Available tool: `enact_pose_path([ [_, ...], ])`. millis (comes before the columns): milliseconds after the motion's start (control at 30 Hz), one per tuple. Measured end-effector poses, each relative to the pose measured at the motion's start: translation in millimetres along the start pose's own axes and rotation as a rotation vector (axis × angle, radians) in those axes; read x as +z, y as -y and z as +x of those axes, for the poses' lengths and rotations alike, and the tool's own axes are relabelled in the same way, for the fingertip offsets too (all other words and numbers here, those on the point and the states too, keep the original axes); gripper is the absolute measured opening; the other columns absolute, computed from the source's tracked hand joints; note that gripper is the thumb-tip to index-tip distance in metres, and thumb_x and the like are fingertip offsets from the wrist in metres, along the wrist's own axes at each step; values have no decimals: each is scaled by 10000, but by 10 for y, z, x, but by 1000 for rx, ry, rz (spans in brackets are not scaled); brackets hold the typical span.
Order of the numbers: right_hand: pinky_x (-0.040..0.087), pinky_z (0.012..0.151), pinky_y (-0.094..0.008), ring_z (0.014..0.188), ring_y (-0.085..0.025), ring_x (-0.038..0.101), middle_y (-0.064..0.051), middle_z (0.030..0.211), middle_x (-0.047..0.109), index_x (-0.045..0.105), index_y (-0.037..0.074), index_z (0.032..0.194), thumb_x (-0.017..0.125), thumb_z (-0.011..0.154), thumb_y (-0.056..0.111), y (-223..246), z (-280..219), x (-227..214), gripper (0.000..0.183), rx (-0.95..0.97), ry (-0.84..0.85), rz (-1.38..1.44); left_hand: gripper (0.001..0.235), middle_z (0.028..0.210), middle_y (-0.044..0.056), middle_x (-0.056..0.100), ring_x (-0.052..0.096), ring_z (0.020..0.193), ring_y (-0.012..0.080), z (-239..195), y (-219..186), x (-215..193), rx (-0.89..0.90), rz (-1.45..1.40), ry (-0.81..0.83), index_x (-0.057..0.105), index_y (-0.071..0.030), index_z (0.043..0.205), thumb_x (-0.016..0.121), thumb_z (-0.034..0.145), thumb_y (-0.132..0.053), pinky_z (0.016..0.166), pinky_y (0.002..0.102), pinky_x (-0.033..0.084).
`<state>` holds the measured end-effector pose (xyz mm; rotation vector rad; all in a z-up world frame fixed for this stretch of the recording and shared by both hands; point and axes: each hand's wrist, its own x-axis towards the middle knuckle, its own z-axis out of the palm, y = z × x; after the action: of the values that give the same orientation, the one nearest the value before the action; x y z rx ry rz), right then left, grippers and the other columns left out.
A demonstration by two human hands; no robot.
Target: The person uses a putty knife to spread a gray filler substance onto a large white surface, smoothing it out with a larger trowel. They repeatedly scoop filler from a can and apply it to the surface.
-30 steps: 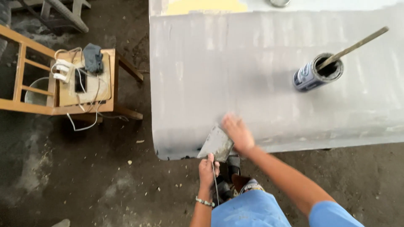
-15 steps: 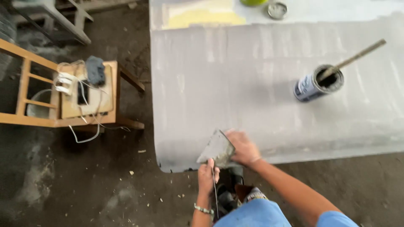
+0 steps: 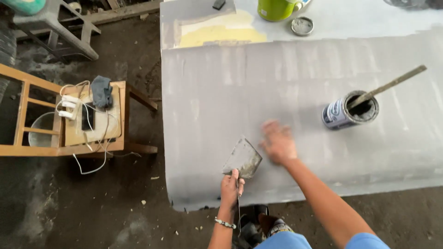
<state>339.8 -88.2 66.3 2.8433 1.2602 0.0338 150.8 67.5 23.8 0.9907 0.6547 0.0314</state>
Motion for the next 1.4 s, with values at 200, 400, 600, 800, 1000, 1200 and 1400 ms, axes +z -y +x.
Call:
enact_pose_path([
  [200,162,1215,-596,1526,-367,289,-161,1618,345,351,57,1561,473,970,347,145,100,216,669,-8,81,-277,371,673,83,673,482,413,111,285,-215,347,-88,-107,-52,545,-91,826,636,978,-416,390,267,362],
  [400,85,1175,-616,1519,-377,225,-237,1628,273,306,-26,1561,479,1003,470,-726,775,-104,767,514,-214,299,383,677,85,673,489,425,107,471,-297,376,-101,-83,-104,515,-86,858,635,986,-426,397,259,374],
  [600,107,1205,-556,1511,-313,214,-147,1616,304,326,90,1535,445,953,513,-118,949,85,730,-79,-1,88,388,692,62,658,477,435,95,604,-533,462,-32,-193,-42,553,-60,867,603,1017,-414,404,242,360],
  [800,70,1235,-507,1547,-263,168,-117,1664,243,226,88,1591,427,994,484,-705,1714,-173,744,239,-11,283,336,687,67,668,473,450,89,806,-758,482,-40,-133,-30,546,-106,847,586,1024,-389,431,245,368],
  [1000,83,1234,-498,1558,-221,126,-82,1694,190,161,76,1628,445,956,447,-761,2067,309,819,-30,-44,-470,369,665,47,656,470,447,93,1268,-1023,502,-53,-96,34,529,-130,790,571,1022,-415,426,255,363],
  [1200,102,1265,-494,1579,-302,120,-196,1687,184,161,-37,1600,398,1024,610,-699,2892,-826,898,437,295,62,390,690,37,662,483,483,84,1759,-1424,457,-70,-70,78,571,-87,823,569,1038,-412,457,245,375],
  [1400,130,1245,-532,1556,-286,163,-197,1661,215,187,-22,1591,391,1001,547,-1180,3092,-219,845,552,15,251,331,670,44,653,464,472,85,2061,-1753,416,-118,-88,109,559,-101,868,589,1003,-401,442,243,360],
])
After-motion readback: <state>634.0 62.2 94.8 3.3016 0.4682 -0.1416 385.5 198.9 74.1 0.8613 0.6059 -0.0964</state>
